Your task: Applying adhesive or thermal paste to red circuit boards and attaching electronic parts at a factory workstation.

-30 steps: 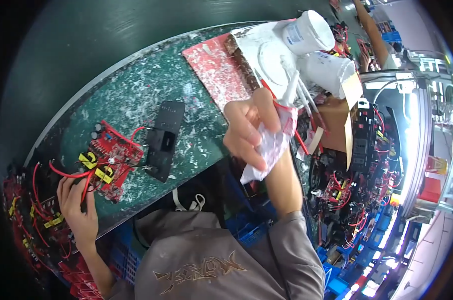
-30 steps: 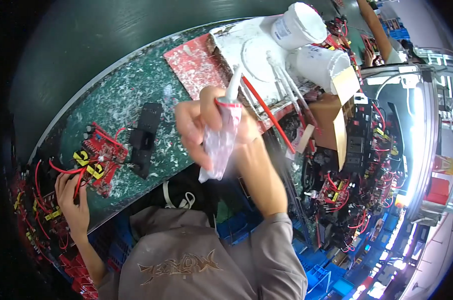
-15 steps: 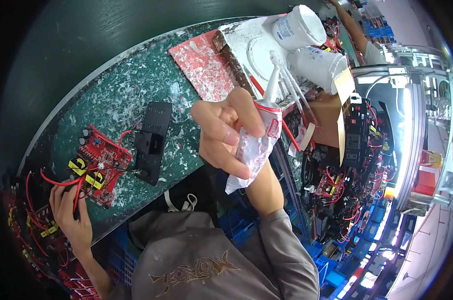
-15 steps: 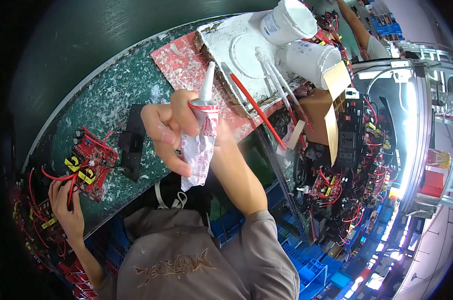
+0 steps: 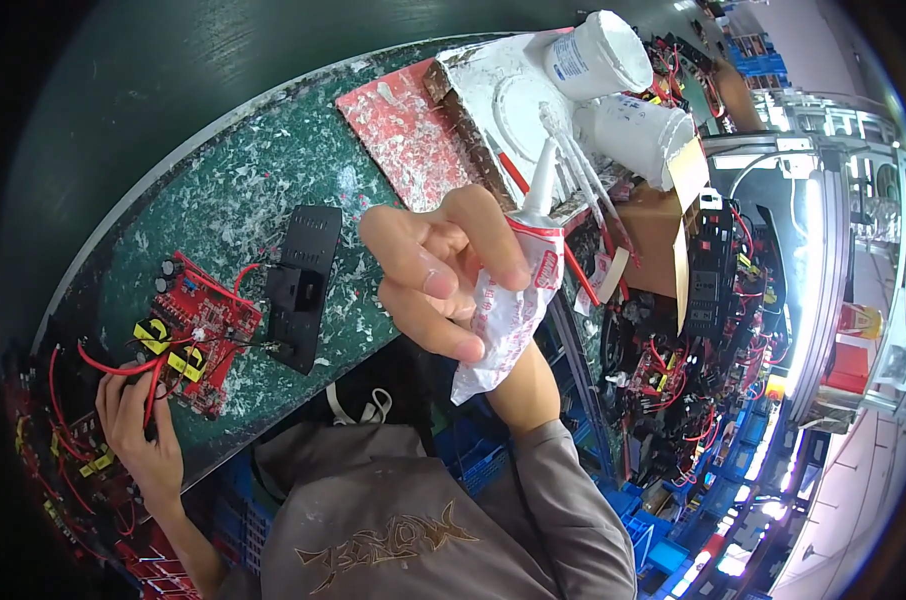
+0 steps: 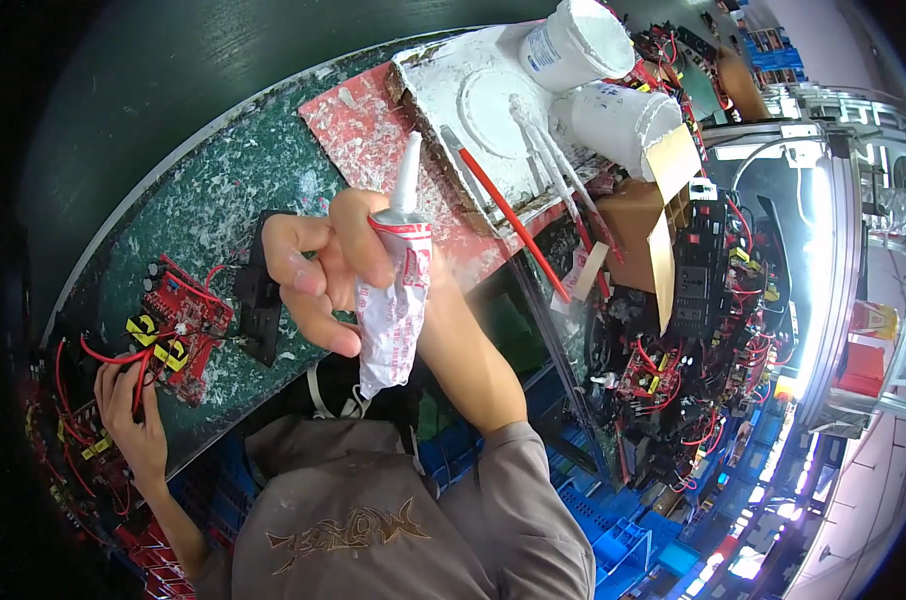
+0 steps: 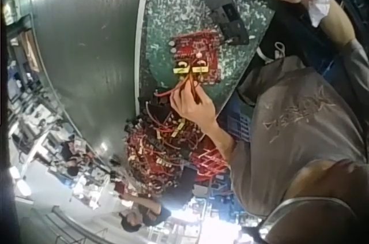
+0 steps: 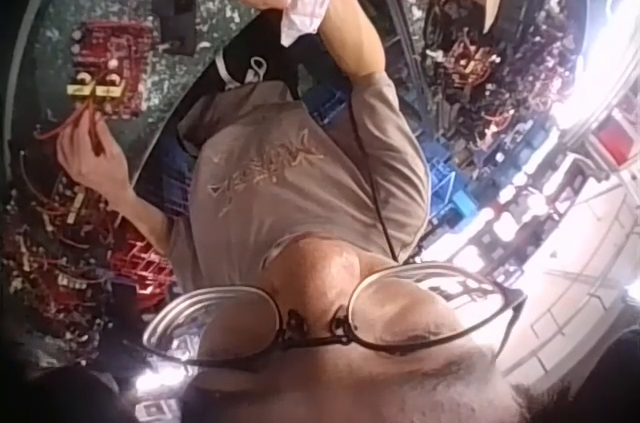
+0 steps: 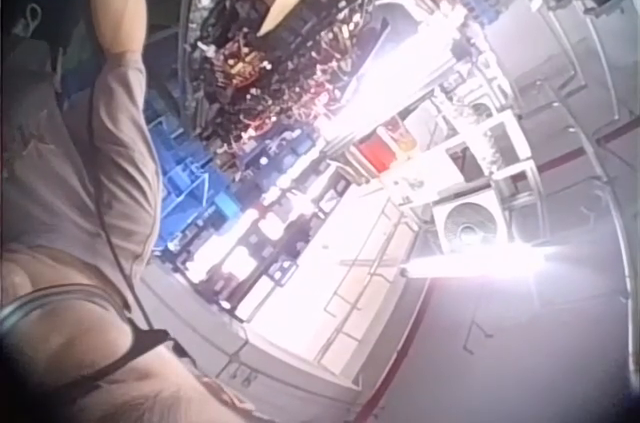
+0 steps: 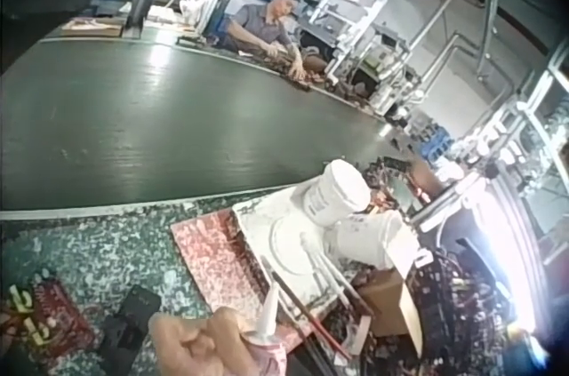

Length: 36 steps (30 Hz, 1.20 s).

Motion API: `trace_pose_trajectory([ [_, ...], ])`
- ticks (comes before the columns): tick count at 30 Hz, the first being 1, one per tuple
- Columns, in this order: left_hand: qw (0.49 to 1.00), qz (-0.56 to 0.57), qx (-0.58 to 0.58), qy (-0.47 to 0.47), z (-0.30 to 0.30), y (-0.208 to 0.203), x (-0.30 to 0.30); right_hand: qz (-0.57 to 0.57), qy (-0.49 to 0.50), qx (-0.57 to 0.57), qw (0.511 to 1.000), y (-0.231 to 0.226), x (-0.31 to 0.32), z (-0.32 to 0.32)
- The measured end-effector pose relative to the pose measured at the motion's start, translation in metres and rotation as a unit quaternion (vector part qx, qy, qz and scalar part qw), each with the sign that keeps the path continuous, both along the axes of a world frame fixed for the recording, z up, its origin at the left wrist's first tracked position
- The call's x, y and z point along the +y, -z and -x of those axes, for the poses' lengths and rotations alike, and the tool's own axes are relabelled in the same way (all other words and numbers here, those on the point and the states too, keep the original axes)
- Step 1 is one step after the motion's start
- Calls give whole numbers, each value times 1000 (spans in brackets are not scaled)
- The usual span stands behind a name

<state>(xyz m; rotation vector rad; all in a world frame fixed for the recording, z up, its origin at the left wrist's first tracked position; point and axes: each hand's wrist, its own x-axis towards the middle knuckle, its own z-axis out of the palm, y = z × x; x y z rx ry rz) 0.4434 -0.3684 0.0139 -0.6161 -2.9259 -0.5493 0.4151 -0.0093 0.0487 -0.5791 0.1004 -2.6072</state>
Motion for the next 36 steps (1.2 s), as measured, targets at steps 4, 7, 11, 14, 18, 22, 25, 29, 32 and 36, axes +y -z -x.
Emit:
trace_pose_trajectory([
  [4,1000,-4,2,0,0,-1,1,-14,25,13,999,4,-1,-1],
  [7,1000,-7,4,2,0,-2,4,-22,42,27,999,9,1,-1],
  [11,1000,-16,6,5,0,-2,5,-45,46,46,997,12,4,-2],
  [14,1000,-16,7,-2,1,-4,7,-66,47,48,996,12,9,1],
  [18,1000,-10,12,7,1,-3,4,-114,56,31,991,13,13,0],
  [22,1000,-11,5,-1,1,-6,7,-433,176,-12,884,9,32,-3],
  [25,1000,-22,-16,-9,0,-11,7,-717,236,1,656,-1,46,-1],
  [29,998,-31,-49,-17,1,-18,8,-818,267,100,500,16,48,8],
  [32,998,-36,-51,-7,3,-16,11,-875,255,142,385,15,43,16],
  [36,998,-47,-35,2,3,-13,9,-891,219,151,367,12,52,23],
])
